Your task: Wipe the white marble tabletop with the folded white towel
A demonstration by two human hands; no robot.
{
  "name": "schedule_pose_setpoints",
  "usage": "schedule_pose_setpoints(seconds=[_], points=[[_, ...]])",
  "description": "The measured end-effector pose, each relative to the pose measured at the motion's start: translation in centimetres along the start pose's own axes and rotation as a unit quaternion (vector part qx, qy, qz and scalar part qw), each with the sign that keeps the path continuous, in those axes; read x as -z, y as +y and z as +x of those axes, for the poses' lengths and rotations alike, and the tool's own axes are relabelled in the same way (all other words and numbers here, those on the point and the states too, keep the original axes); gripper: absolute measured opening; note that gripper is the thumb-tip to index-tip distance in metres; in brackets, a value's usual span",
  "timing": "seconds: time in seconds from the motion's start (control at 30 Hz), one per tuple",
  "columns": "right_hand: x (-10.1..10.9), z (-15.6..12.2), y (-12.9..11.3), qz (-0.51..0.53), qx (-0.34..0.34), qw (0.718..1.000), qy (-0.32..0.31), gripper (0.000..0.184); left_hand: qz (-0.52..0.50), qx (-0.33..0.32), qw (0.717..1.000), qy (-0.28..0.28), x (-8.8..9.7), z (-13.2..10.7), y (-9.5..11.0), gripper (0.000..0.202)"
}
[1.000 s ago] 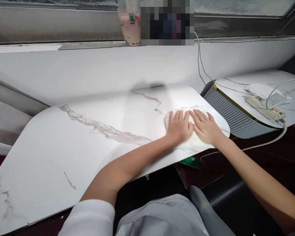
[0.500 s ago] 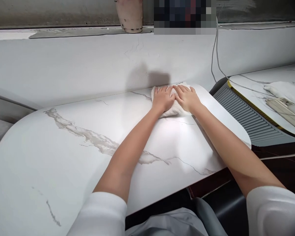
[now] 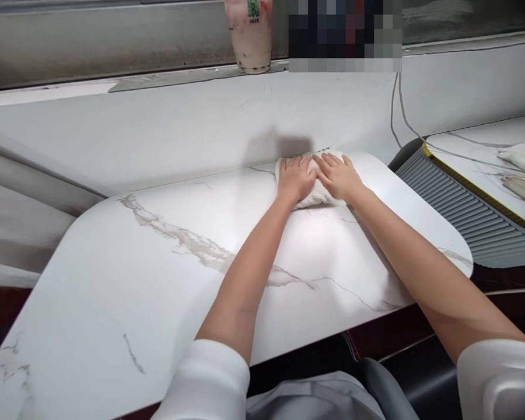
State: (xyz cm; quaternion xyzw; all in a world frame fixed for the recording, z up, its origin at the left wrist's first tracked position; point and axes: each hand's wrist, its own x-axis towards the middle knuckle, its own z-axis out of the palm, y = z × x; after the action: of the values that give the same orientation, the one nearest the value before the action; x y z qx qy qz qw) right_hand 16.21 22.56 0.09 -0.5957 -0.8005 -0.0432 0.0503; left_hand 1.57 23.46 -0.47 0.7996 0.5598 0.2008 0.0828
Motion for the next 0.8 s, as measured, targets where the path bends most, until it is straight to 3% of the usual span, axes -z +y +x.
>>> schedule_pose_setpoints(seconds=[0.23, 0.37, 0.53, 0.67, 0.8], points=[[-0.1, -6.9, -2.6, -0.028, 0.012, 0.998, 0.051, 0.059, 0.013, -0.012, 1.000, -0.024, 1.1, -7.0, 1.7, 0.050], [-0.2, -12.6, -5.1, -0.025, 0.011, 0.995, 0.093, 0.060, 0.019, -0.037, 0.998, -0.038, 2.3, -12.7, 2.8, 0.051], [0.7, -18.3, -9.1, -0.028, 0.020, 0.996, 0.081, 0.061, 0.028, -0.035, 0.998, -0.047, 4.1, -19.7, 3.4, 0.052], [1.2, -19.8, -11.0, -0.016, 0.041, 0.996, 0.073, 0.062, 0.029, -0.011, 0.998, -0.049, 5.0, -22.6, 3.3, 0.054], [1.3, -19.0, -11.4, -0.001, 0.057, 0.996, 0.064, 0.061, 0.034, -0.004, 0.998, -0.050, 5.3, -22.8, 2.8, 0.054]])
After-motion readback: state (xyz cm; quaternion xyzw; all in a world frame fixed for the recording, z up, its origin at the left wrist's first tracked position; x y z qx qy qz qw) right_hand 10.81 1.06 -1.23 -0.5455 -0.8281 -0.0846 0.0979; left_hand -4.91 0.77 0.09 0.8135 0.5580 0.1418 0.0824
